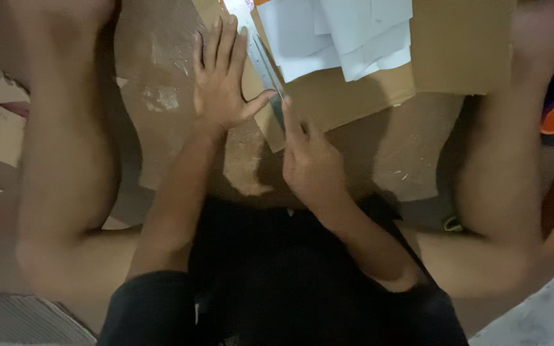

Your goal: The person assembles a cardboard box around a white-wrapped bundle. They apply orange packing tape to secure the bundle, then use a ruler and a knife to score and cut the cardboard flaps. The person folds the flaps inward to enclose the bundle and continues cutting and adjusting the box structure.

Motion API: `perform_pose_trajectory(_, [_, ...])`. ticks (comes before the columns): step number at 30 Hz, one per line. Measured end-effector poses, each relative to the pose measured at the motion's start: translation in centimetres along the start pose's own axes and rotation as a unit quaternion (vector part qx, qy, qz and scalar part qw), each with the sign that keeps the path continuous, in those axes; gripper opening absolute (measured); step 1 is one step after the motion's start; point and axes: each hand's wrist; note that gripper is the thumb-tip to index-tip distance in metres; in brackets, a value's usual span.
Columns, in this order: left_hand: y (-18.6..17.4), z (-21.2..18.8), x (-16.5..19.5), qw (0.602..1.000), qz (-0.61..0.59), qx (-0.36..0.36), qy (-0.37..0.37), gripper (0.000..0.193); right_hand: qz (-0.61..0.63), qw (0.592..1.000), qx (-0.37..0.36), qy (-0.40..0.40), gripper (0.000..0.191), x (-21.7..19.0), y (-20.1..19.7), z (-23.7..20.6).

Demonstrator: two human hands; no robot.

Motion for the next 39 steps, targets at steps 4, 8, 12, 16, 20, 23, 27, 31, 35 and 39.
perform_pose_trajectory(4, [0.4,0.1,-0.3,0.998,-0.011,0.046,0.033,0.109,0.056,0.998,0.033,0.021,0.054,-0.5,-2.2,-3.5])
perform_pose_trajectory(8, [0.8,0.3,-0.3,0.995,-0.014,0.088,0.047,0.108,0.026,0.999,0.024,0.03,0.05,0.1,-3.2,-6.1])
perform_pose_trajectory(12, [0.7,0.0,-0.2,0.996,-0.007,0.076,0.048,0.105,0.019,0.999,0.023,0.039,0.047,0.9,-3.6,-7.6])
perform_pose_trajectory(16, [0.6,-0.2,-0.2,0.996,-0.012,0.076,0.04,0.104,0.038,0.998,0.021,0.052,0.046,1.1,-3.7,-8.0])
perform_pose_trajectory(20, [1.1,0.0,-0.3,0.993,-0.004,0.104,0.06,0.107,0.044,0.998,0.033,0.033,0.046,0.8,-3.6,-7.7])
perform_pose_trajectory(23, [1.3,-0.2,-0.5,0.993,-0.007,0.105,0.057,0.107,0.034,0.999,0.02,0.026,0.046,0.6,-3.6,-7.4])
perform_pose_trajectory(27, [1.4,-0.3,-0.9,0.997,0.011,0.061,0.056,0.108,0.031,0.999,0.038,0.023,0.045,0.5,-3.7,-7.6])
perform_pose_trajectory(31, [1.5,-0.4,-0.9,0.998,0.042,0.025,0.046,0.107,0.033,0.998,0.032,0.048,0.045,0.5,-3.7,-8.4])
perform_pose_trajectory(35, [1.2,-0.8,-1.0,0.997,0.022,0.048,0.052,0.103,0.029,0.998,0.0,0.061,0.046,0.7,-3.7,-8.9])
perform_pose_trajectory(39, [1.0,-0.9,-1.0,0.999,0.017,0.008,0.042,0.102,0.029,0.998,0.023,0.043,0.046,0.7,-3.6,-9.1])
Point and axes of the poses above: each hand's wrist, its own z-axis towards the middle knuckle, its own y-axis out of the palm, x = y × z, and after that the axes turned 12 degrees about -y, right-handed
